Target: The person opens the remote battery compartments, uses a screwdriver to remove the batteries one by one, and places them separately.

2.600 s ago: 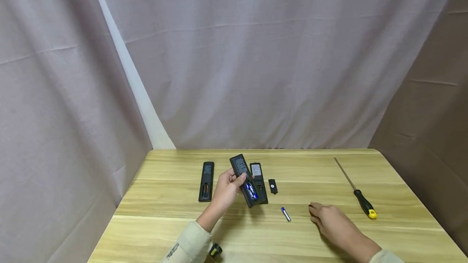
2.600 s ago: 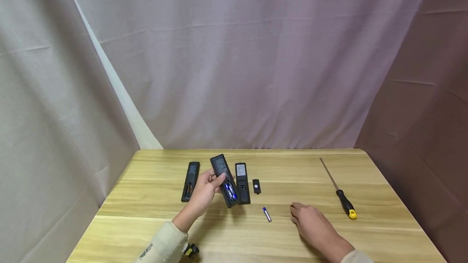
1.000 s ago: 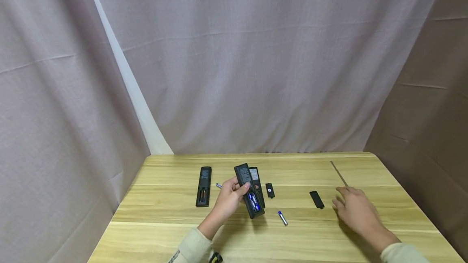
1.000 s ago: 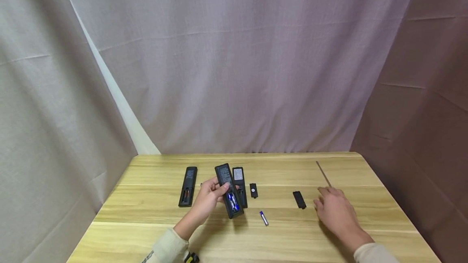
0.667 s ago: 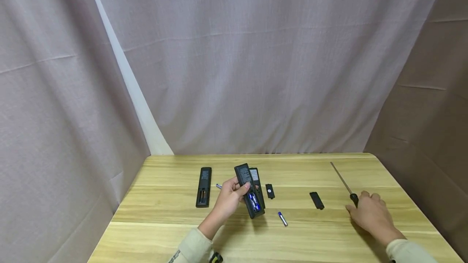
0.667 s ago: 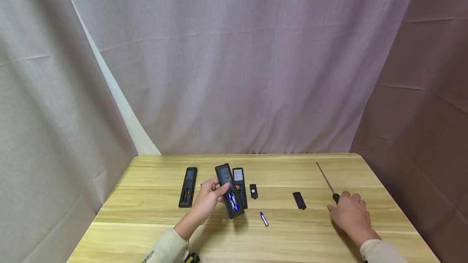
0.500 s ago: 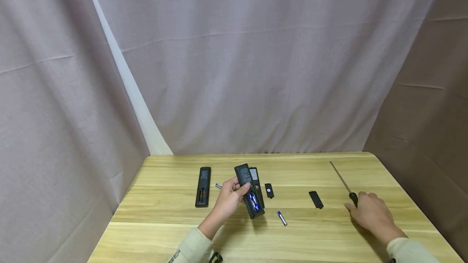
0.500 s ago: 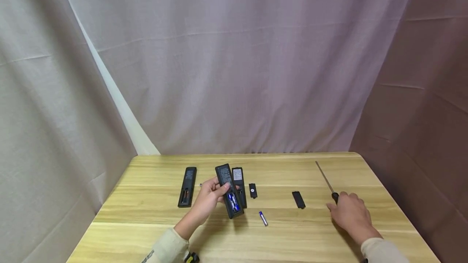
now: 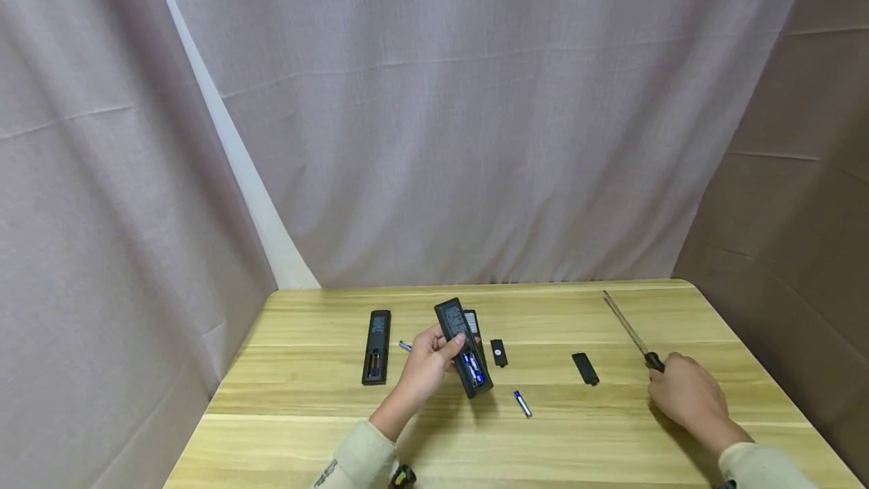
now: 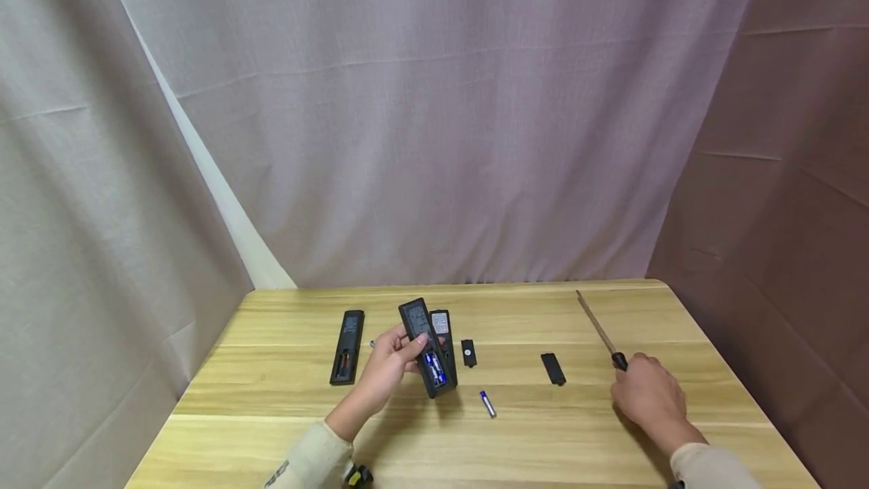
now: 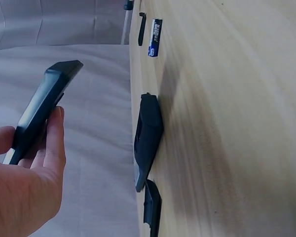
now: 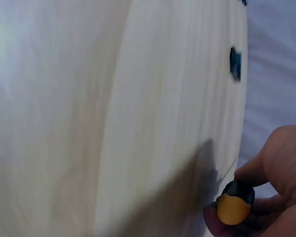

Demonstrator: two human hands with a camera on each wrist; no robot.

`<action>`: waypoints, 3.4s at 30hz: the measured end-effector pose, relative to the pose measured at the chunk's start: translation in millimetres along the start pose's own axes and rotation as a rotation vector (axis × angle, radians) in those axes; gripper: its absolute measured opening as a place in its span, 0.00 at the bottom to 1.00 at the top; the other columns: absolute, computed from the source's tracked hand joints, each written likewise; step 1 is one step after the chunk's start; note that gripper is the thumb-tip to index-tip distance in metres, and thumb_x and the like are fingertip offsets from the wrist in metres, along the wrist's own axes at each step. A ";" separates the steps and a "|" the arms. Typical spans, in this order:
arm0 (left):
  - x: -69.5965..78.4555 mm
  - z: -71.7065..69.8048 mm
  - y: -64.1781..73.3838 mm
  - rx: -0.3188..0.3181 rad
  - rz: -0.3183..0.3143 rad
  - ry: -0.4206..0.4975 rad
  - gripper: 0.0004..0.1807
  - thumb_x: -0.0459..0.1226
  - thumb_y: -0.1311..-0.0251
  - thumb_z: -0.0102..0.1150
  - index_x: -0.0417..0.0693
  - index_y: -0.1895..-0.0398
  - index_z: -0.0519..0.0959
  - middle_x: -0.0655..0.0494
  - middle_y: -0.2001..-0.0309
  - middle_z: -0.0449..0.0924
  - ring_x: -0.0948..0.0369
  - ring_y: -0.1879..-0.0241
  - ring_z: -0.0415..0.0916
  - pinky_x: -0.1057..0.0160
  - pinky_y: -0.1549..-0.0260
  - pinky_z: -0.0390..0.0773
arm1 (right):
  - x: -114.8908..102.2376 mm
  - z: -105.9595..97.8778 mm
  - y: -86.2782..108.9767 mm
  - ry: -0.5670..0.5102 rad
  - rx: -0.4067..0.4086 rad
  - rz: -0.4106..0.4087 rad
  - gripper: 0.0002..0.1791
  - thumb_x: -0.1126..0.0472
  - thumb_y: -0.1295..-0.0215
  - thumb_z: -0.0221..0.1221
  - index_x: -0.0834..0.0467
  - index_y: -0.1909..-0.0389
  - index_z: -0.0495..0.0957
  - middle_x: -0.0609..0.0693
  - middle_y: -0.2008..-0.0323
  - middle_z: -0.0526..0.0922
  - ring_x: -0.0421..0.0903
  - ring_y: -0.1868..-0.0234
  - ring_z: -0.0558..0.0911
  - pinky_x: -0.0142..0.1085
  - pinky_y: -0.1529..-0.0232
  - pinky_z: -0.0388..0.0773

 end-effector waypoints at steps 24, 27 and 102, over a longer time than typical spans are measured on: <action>9.9 6.1 -42.2 0.074 0.006 0.076 0.20 0.39 0.19 0.55 0.40 0.32 0.75 0.36 0.47 0.90 0.61 0.58 0.91 0.54 0.51 0.93 | -120.6 -19.4 91.2 -0.036 0.262 -0.355 0.07 0.63 0.33 0.71 0.54 0.56 0.84 0.44 0.64 0.86 0.35 0.72 0.73 0.31 0.72 0.72; 7.0 6.4 -50.4 0.108 -0.008 0.092 0.19 0.39 0.19 0.55 0.41 0.31 0.74 0.36 0.46 0.89 0.61 0.58 0.91 0.55 0.53 0.93 | -119.2 -17.7 97.8 -0.032 0.238 -0.342 0.08 0.62 0.33 0.71 0.51 0.56 0.85 0.42 0.64 0.88 0.34 0.72 0.74 0.31 0.72 0.72; -33.5 27.6 -79.5 0.260 -0.096 0.049 0.17 0.41 0.19 0.55 0.44 0.34 0.75 0.38 0.49 0.89 0.60 0.65 0.88 0.53 0.59 0.93 | -126.4 24.5 87.8 -0.400 0.095 -0.121 0.17 0.64 0.26 0.65 0.68 0.42 0.85 0.56 0.56 0.90 0.37 0.77 0.69 0.29 0.78 0.70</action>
Point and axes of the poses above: each hand's wrist, its own y-axis away from the middle knuckle, its own z-axis out of the palm, x = y × z, the point moved 5 cm from there along -y, towards the middle knuckle
